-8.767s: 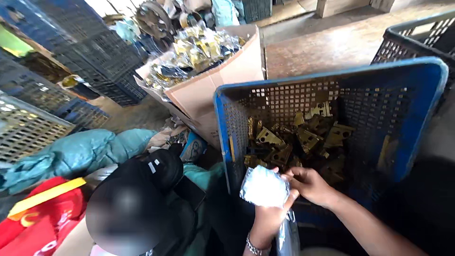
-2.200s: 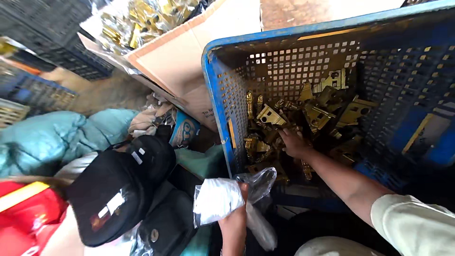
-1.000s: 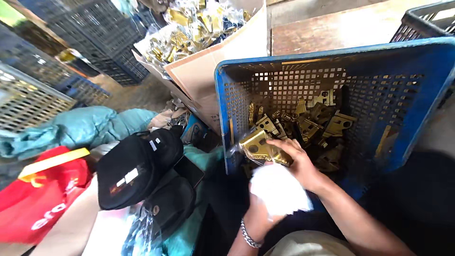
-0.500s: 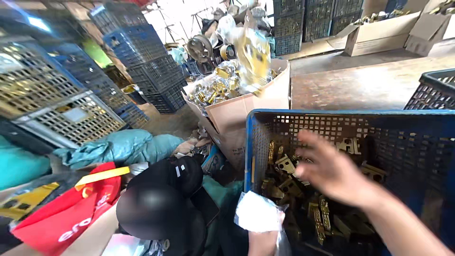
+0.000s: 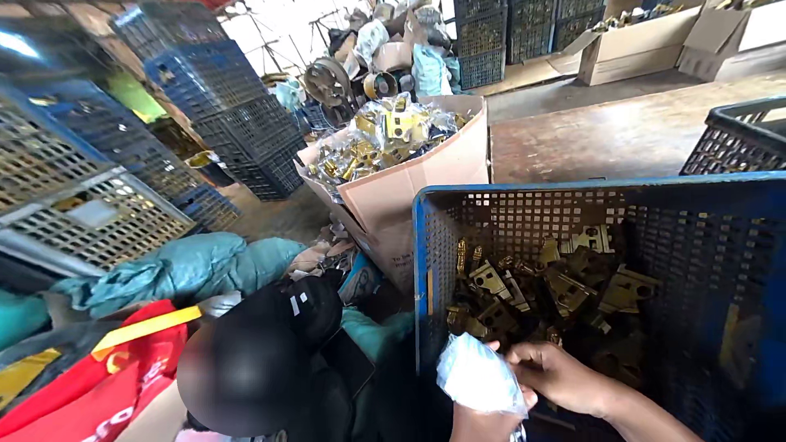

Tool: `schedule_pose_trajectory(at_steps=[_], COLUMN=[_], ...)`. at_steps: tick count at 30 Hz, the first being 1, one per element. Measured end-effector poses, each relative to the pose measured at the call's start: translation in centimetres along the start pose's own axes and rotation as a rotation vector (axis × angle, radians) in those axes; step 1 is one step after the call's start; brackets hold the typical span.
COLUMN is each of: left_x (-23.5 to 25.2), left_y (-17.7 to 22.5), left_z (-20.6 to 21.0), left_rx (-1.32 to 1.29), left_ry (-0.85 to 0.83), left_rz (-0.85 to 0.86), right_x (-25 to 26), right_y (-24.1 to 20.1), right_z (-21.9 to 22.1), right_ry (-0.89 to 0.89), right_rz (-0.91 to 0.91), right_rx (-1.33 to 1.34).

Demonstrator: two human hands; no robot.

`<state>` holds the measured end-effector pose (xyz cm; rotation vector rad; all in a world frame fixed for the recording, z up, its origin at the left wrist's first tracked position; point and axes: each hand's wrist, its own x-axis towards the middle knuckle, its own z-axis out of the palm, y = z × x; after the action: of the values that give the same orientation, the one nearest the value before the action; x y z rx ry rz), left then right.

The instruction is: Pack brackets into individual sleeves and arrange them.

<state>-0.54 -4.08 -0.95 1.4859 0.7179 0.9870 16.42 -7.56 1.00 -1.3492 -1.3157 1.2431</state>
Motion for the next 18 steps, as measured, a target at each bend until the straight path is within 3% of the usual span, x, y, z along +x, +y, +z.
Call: schedule_pose_trajectory(at_steps=[3, 9, 14, 18], left_x=[-0.4, -0.4, -0.6, 0.6], left_y=[1.0, 0.7, 0.5, -1.4], left_z=[0.4, -0.7, -0.9, -3.0], left_rx=[-0.135, -0.071, -0.027, 0.158], left_ry=[-0.021, 0.057, -0.158, 0.042], left_rz=[-0.087, -0.135, -0.067, 0.104], right_x=[-0.5, -2.6, -1.7, -1.3], right_y=[0.5, 1.6, 0.7, 0.8], right_z=[1.1, -0.8, -0.7, 0.2], right_ry=[0.11, -0.163, -0.108, -0.049], right_rz=[0.077, 0.014, 0.06, 0.128], right_rx=[0.079, 0.301, 0.252, 0.159])
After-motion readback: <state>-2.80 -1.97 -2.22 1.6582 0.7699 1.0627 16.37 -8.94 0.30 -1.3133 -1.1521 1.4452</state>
